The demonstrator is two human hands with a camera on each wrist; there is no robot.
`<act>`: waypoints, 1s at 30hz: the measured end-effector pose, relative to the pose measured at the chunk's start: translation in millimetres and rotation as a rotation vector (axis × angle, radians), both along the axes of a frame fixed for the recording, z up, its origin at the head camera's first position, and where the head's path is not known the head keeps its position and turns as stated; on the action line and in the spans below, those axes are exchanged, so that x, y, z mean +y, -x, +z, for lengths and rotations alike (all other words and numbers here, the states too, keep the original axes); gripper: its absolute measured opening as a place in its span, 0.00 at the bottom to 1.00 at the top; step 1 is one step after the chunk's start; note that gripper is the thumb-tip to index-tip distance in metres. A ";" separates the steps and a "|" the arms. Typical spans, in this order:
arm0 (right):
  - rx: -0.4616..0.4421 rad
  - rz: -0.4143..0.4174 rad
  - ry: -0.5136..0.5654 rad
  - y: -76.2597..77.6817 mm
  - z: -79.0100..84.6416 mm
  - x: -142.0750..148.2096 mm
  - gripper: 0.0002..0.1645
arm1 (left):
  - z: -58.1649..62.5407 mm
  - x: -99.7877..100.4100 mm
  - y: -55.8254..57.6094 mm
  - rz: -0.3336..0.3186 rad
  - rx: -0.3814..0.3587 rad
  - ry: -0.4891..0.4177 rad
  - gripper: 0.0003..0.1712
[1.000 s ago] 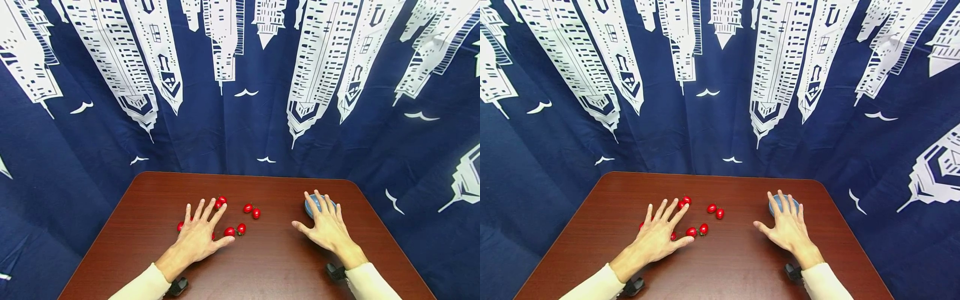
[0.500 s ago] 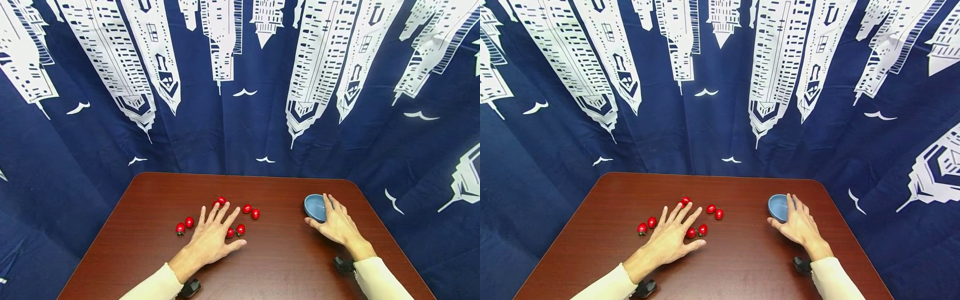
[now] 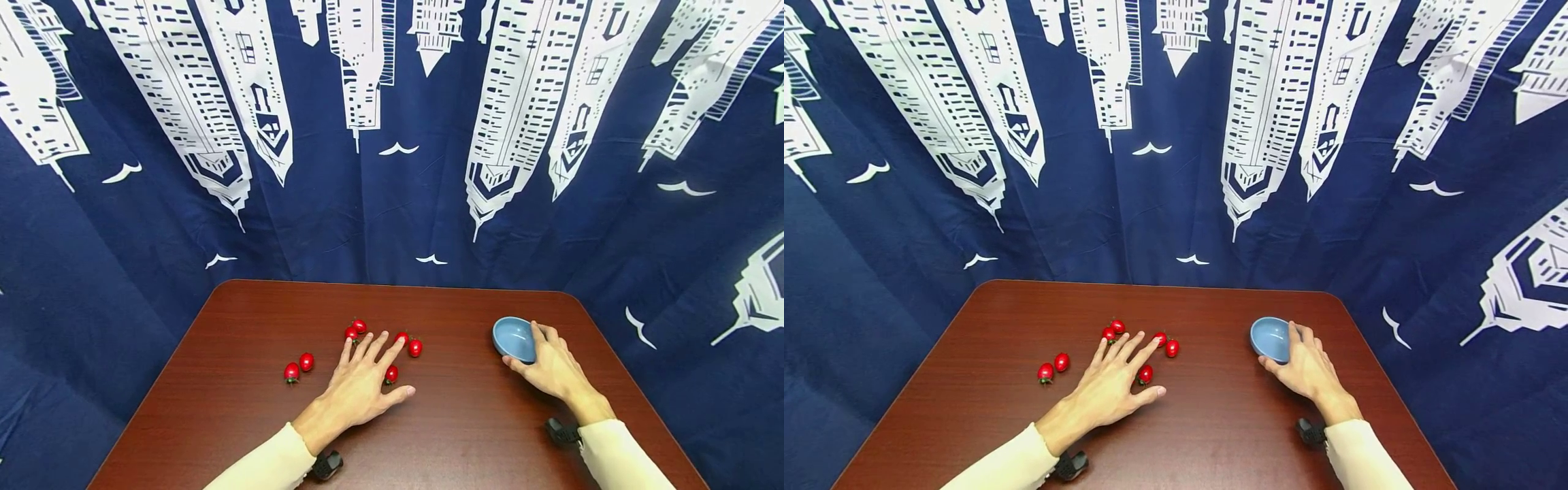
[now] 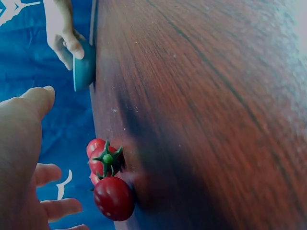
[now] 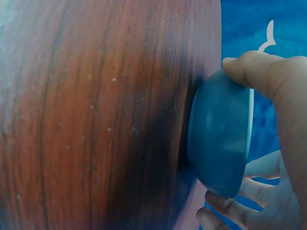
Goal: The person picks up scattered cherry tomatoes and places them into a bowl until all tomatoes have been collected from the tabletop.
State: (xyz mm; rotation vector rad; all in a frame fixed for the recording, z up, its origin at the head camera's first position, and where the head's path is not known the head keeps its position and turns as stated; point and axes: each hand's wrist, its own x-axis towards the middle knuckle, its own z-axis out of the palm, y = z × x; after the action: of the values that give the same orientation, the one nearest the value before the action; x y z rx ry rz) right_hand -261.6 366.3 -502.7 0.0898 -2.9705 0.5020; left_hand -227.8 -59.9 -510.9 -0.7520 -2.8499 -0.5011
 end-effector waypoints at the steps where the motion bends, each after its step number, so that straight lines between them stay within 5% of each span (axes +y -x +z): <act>1: 0.003 0.003 0.001 -0.1 0.0 -0.8 0.73 | -0.3 -0.3 0.2 0.002 -0.001 -0.003 0.53; 13: 0.012 0.031 0.033 -2.7 0.0 -10.4 0.78 | 0.4 4.0 4.8 -0.017 0.007 -0.003 0.51; 30: 0.031 0.146 0.054 -8.1 3.0 -35.7 0.79 | 5.8 27.6 6.9 -0.150 0.004 0.014 0.51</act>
State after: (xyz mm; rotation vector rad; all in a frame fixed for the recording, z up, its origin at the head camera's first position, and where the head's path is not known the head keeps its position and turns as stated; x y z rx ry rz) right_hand -253.5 330.6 -499.7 0.3084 -2.9321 0.5917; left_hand -234.7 -32.3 -505.1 -0.9739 -2.8093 -0.4988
